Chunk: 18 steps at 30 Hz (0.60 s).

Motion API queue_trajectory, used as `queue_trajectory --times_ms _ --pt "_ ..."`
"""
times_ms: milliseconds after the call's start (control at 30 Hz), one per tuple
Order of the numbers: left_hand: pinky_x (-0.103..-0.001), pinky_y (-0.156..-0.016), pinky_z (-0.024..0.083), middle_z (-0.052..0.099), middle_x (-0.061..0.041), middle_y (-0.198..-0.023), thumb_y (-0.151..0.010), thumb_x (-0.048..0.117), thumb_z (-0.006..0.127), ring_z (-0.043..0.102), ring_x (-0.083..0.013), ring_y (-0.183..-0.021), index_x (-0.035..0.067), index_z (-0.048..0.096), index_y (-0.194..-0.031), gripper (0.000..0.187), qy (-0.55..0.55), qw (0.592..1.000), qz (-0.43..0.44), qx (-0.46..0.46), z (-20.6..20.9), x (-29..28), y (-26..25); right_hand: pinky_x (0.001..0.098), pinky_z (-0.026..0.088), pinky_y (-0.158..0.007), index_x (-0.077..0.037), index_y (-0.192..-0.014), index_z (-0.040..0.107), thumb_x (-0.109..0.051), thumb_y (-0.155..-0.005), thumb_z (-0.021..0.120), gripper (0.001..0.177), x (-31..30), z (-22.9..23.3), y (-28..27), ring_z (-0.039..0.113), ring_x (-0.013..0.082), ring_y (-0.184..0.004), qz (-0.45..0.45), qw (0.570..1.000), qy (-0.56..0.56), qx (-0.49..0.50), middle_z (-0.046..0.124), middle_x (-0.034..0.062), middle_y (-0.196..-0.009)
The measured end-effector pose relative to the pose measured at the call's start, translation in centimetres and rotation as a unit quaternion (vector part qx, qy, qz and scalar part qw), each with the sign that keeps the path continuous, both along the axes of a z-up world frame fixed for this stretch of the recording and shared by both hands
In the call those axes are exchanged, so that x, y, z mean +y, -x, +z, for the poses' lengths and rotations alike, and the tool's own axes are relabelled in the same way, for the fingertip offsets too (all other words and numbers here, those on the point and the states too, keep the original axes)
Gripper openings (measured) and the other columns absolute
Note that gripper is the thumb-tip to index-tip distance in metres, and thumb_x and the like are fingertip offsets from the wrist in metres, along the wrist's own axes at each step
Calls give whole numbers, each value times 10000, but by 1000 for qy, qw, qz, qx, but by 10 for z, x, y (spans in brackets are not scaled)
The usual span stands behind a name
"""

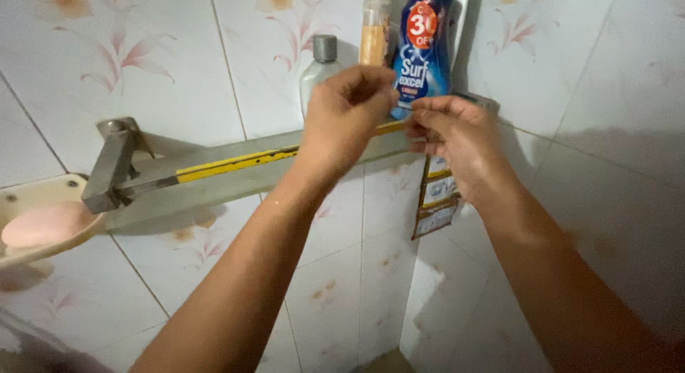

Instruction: The person removes various toiletry bottles and a pink soap dish from a bathroom shelf and places them onto the top of a toilet tank one by one.

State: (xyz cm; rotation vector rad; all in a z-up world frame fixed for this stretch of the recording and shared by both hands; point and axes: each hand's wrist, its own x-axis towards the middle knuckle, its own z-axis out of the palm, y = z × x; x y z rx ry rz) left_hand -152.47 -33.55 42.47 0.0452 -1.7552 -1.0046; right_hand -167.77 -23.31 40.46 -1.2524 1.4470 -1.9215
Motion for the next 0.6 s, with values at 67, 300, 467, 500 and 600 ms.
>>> queue_trajectory --times_ms 67,300,467,500,600 --pt "-271 -808 579 794 -74 -963 -898 141 716 711 -108 -872 -14 745 -1095 253 -7 998 60 6 11 -11 0 318 601 -773 -22 -1062 674 -70 -974 620 115 -6 4 2 698 164 -838 -25 999 40 -8 716 98 -964" --pt "-315 -848 594 793 -136 -1042 -779 270 735 773 -208 -936 8 709 -1171 472 4 977 212 2 17 -46 26 289 639 -808 19 -1110 688 -36 -934 625 195 -42 21 14 743 166 -921 -70 994 58 56 750 112 -1047" --pt "-420 -885 558 716 -276 -1090 -783 391 768 713 -376 -1049 -51 616 -1241 654 13 953 292 -80 1 -73 61 266 564 -827 30 -1262 641 -44 -958 551 325 -80 16 27 705 152 -969 -69 992 -6 102 735 102 -1128" --pt "-440 -895 553 705 -303 -1098 -793 406 761 699 -406 -1075 -64 598 -1254 679 9 948 304 -97 -2 -76 66 258 562 -841 29 -1291 621 -33 -951 531 357 -84 15 30 712 140 -994 -69 991 -5 114 739 89 -1154" --pt "-465 -931 541 701 -336 -1074 -729 320 757 671 -463 -1082 -79 574 -1207 649 -19 935 293 -200 -8 -83 75 290 581 -808 27 -1333 572 -49 -949 527 394 -96 15 40 716 177 -948 -60 990 -59 109 721 94 -1141"
